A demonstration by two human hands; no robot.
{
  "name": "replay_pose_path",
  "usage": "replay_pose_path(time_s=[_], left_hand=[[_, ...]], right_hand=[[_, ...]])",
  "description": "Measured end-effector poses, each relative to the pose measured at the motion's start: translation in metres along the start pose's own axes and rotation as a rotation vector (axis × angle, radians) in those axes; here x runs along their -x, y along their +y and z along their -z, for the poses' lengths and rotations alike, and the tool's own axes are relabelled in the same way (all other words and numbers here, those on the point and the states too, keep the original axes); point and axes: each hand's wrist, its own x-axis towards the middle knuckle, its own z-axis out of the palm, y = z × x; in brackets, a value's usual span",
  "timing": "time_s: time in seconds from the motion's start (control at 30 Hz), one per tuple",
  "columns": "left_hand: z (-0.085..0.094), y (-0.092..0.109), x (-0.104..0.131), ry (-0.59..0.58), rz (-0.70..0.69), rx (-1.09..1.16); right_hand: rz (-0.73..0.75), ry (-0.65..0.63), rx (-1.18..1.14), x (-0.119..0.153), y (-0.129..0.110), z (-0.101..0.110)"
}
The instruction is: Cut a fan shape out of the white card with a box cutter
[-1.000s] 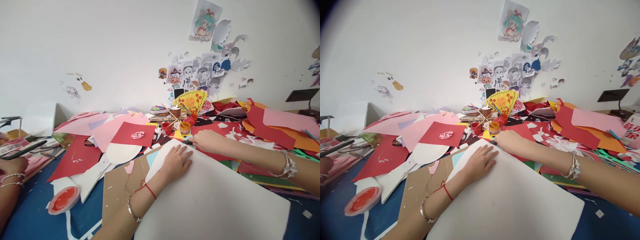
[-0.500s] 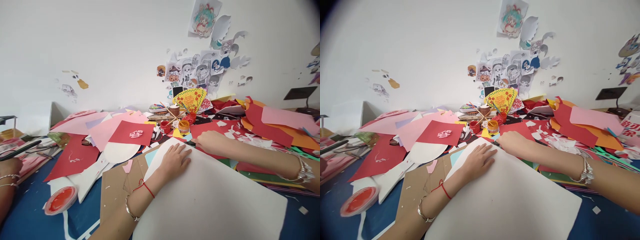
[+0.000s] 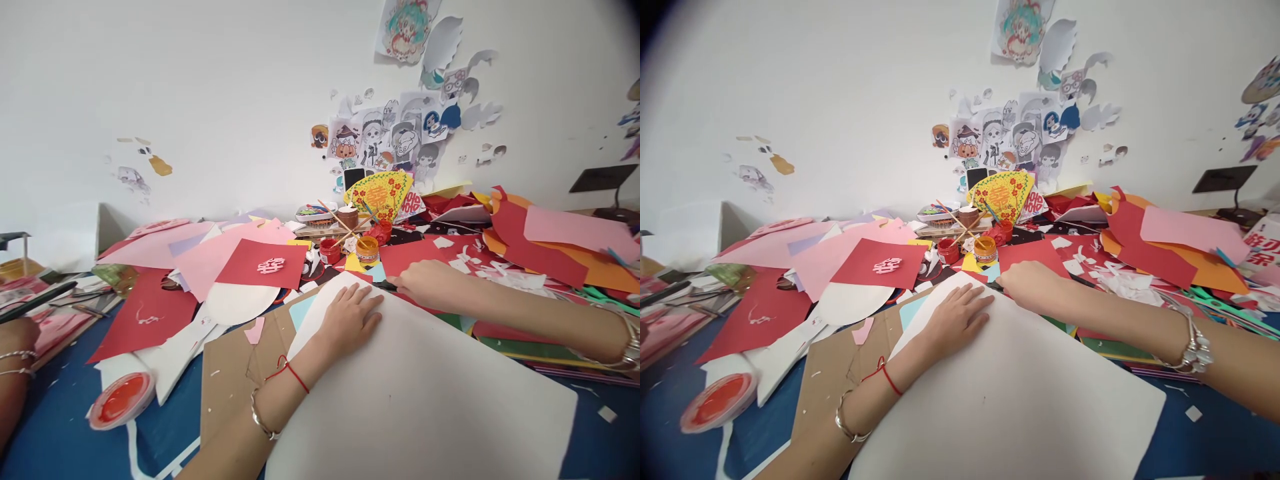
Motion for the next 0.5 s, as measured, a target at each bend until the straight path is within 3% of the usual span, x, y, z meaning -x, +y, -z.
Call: replay_pose_path(time_s=[0.5], left_hand=[[0.001, 0.002, 0.000, -0.009, -0.008, 0.010]], right_hand=[[0.012, 0.010, 0.030, 0.016, 0.005, -0.012]])
